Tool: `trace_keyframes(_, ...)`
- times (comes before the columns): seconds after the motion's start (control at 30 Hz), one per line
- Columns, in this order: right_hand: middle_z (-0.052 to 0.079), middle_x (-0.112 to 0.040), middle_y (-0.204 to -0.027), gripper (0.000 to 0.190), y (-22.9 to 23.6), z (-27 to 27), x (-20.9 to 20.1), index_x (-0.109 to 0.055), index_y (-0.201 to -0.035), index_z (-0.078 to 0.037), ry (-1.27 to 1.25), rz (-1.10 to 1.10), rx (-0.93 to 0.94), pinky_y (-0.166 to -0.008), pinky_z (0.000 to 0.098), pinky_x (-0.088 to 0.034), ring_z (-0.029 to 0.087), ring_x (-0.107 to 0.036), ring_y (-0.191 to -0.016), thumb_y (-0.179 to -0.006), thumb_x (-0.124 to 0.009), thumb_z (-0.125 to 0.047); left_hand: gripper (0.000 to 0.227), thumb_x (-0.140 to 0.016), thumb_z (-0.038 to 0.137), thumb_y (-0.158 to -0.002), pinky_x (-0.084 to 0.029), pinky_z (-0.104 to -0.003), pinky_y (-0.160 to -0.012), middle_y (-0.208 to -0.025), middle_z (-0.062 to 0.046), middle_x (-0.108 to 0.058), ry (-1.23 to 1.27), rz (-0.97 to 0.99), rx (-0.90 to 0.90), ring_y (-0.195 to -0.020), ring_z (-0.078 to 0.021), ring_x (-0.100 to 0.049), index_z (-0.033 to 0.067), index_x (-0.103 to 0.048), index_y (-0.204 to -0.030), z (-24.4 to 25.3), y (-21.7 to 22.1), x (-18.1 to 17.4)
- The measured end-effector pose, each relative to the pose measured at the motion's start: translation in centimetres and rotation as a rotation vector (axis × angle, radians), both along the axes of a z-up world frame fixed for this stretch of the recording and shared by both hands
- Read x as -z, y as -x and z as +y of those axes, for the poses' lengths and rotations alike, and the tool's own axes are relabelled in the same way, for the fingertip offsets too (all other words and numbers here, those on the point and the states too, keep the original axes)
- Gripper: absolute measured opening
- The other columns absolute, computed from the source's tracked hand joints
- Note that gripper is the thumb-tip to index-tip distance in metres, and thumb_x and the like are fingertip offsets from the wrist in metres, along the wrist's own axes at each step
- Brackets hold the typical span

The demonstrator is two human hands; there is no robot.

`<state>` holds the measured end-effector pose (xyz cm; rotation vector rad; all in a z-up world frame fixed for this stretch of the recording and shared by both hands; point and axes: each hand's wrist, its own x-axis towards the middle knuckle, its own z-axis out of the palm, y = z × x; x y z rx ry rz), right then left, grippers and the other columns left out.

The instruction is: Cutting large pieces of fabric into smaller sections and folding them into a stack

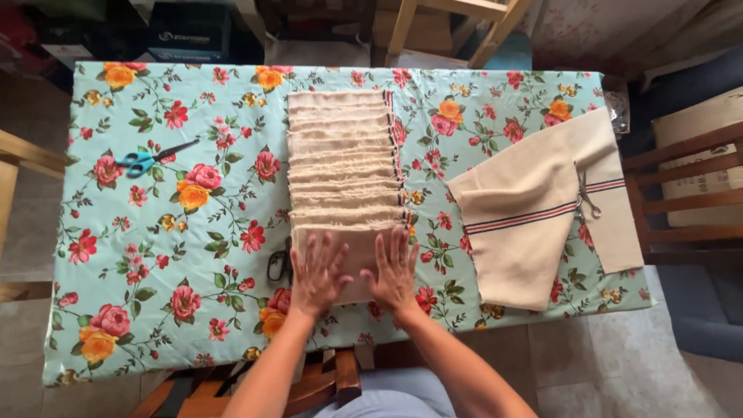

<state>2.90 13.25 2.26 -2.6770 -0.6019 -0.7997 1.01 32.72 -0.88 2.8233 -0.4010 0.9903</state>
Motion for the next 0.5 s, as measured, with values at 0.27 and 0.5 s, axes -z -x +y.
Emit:
trace_keyframes(0.27, 0.021, -0.018, -0.167, 0.087, 1.8, -1.9, 4.0, -0.041, -0.154, -0.024, 0.052, 0.116, -0.054, -0.115, 0.0666, -0.019, 0.048, -0.012, -0.152, -0.084, -0.044, -0.077, 0.077, -0.030, 0.079, -0.086, -0.013, -0.076, -0.113, -0.164, -0.005, -0.032, -0.004, 0.128, 0.042, -0.153, -0.0446, -0.018, 0.0407, -0.037, -0.152, -1.1, 3.1, 1.2)
trace_keyframes(0.5, 0.018, -0.013, -0.169, 0.082, 3.5, -3.0, 0.4, -0.033, -0.158, -0.025, 0.045, 0.232, -0.015, -0.115, 0.0697, -0.008, 0.039, -0.006, -0.155, -0.091, -0.046, -0.069, 0.086, -0.030, 0.082, -0.084, -0.013, -0.071, -0.115, -0.166, -0.010, -0.028, 0.085, 0.161, 0.028, -0.153, -0.0449, -0.017, 0.0369, -0.031, -0.158, -2.6, 4.4, -3.2)
